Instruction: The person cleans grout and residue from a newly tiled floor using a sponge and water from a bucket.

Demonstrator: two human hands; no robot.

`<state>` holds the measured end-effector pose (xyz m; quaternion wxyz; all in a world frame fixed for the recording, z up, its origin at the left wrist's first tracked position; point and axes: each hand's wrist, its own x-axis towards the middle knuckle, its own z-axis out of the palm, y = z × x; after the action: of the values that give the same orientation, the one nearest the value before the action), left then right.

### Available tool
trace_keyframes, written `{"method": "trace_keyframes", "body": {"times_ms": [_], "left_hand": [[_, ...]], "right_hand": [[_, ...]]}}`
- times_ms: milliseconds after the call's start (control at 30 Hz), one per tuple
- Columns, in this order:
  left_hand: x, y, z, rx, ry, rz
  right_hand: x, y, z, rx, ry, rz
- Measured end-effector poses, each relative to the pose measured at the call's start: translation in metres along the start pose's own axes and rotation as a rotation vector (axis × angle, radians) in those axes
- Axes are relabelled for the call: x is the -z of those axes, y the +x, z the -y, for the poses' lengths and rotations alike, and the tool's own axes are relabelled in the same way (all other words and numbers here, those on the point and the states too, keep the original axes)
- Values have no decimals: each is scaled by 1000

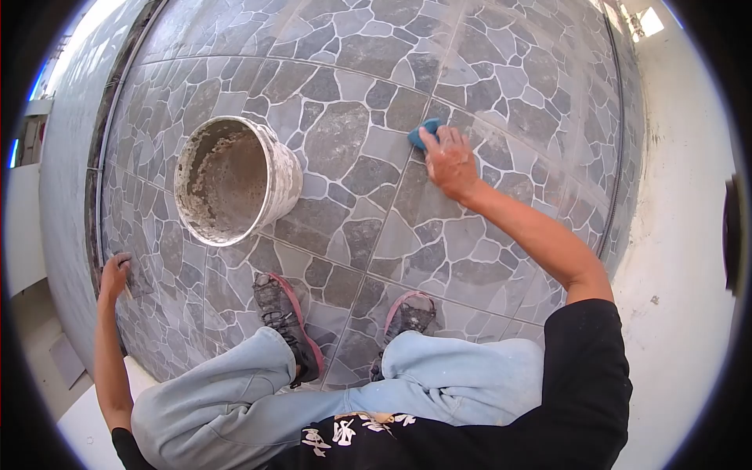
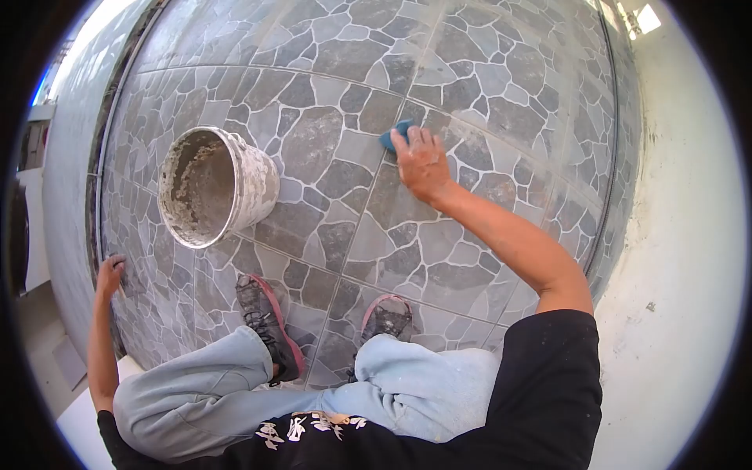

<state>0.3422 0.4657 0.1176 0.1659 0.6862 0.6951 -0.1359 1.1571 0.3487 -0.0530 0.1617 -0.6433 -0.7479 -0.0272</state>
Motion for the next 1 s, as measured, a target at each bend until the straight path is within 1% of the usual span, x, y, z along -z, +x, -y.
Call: {"method": "trace_keyframes", "body": {"times_ms": [33, 67, 133, 167, 233, 267, 333, 367, 433, 467, 500, 533, 567, 600, 633, 700, 767, 800, 833, 900, 933, 1000], "left_hand": [[-1, -5, -13, -40, 24, 44], [-9, -5, -10, -49, -20, 84], [-16, -15, -36, -51, -43, 117], [-17, -18, -44, -63, -66, 149], [-21, -20, -41, -58, -64, 144], [-25, -23, -43, -60, -98, 125], [-30, -35, -48, -41, -190, 92], [-32, -43, -53, -24, -195, 76], [-37, -49, -61, -5, -202, 88], [-45, -48, -53, -24, -113, 86], [-48, -52, -54, -10, -115, 70], [-48, -57, -61, 4, -95, 119], [-44, -58, -69, 15, -68, 167], [-40, -59, -73, 18, -51, 159], [-40, -60, -77, 4, -45, 161], [-36, -59, -91, -15, -36, 156], [-33, -64, -107, -29, -172, 78], [-35, -64, -113, -22, -245, 57], [-33, -65, -125, -20, -230, 43], [-27, -66, -150, -48, -206, 72], [-26, -68, -153, -51, -202, 57], [-23, -68, -154, -65, -129, 103]], "right_hand": [[6, -26, 44, 108, 123, 111], [5, -51, 81, 299, 277, 146], [19, -70, 115, 706, 495, 495], [18, -57, 106, 718, 495, 489], [4, -10, 57, 574, 373, 240], [-9, 22, 29, 387, 272, 56], [-29, 82, -22, -111, 108, -94], [-34, 92, -17, -90, 116, -102], [-43, 119, -3, -201, 34, -95], [-53, 105, 32, -16, 166, -78], [-55, 81, 78, 155, 209, -52], [-53, 56, 119, 340, 298, 26], [-43, 43, 138, 630, 369, 211], [-33, 49, 144, 850, 327, 380], [-41, 62, 136, 844, 334, 366], [-68, 122, 92, 631, 252, -13], [-73, 189, 64, 183, 42, 8], [-82, 221, 57, 120, 34, 33], [-87, 242, 57, 54, 27, 53], [-112, 256, 82, 56, 82, -11], [-124, 264, 94, 71, 124, -54], [-125, 241, 121, 391, 191, 6]]}}
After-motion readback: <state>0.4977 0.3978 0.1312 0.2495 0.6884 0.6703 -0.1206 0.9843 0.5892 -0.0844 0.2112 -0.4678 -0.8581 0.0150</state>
